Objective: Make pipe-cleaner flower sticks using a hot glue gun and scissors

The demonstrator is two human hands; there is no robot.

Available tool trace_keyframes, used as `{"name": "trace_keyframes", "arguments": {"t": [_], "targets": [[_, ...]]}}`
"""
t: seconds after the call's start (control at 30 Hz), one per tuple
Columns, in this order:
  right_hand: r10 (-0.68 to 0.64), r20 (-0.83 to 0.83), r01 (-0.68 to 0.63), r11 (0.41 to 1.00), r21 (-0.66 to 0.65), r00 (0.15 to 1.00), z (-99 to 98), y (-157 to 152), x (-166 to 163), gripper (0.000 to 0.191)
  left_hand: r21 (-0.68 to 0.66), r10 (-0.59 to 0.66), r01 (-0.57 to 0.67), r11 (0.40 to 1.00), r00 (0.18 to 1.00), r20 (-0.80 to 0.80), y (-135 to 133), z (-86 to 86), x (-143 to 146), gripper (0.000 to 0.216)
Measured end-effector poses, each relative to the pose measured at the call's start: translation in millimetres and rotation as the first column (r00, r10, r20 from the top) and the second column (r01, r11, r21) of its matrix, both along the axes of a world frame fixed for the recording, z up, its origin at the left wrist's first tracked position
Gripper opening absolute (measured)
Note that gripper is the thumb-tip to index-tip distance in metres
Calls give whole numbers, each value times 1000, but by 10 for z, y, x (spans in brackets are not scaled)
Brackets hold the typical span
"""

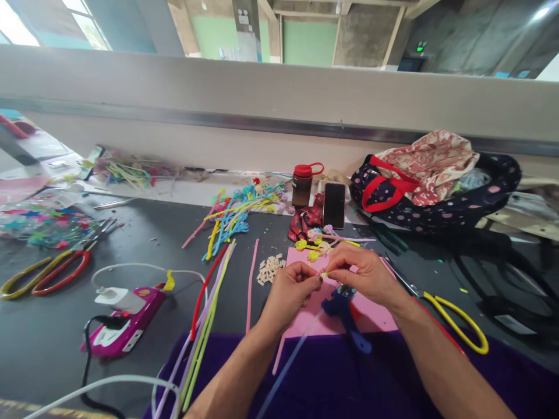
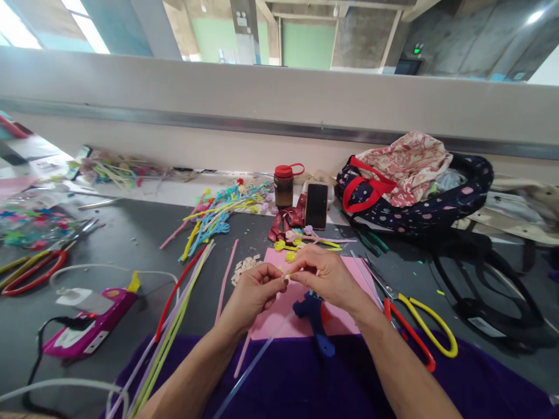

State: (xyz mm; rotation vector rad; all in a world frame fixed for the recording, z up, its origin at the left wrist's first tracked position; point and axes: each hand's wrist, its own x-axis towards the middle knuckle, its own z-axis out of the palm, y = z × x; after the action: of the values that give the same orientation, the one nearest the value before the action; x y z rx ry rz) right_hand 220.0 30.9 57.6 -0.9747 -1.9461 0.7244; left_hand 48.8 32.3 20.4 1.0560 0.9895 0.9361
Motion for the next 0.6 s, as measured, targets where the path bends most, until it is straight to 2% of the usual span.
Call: {"name": "trace_keyframes", "arguments": {"t": [0.27, 0.6], "targets": [[12, 85, -15, 999, 38, 996, 5, 24, 73, 9, 42, -1, 7, 999, 988, -155, 6, -9, 10, 9], [19, 133, -25, 999, 46, 991, 12, 19, 62, 11, 62, -13, 29, 998, 968, -252, -4, -2, 16, 7]]}}
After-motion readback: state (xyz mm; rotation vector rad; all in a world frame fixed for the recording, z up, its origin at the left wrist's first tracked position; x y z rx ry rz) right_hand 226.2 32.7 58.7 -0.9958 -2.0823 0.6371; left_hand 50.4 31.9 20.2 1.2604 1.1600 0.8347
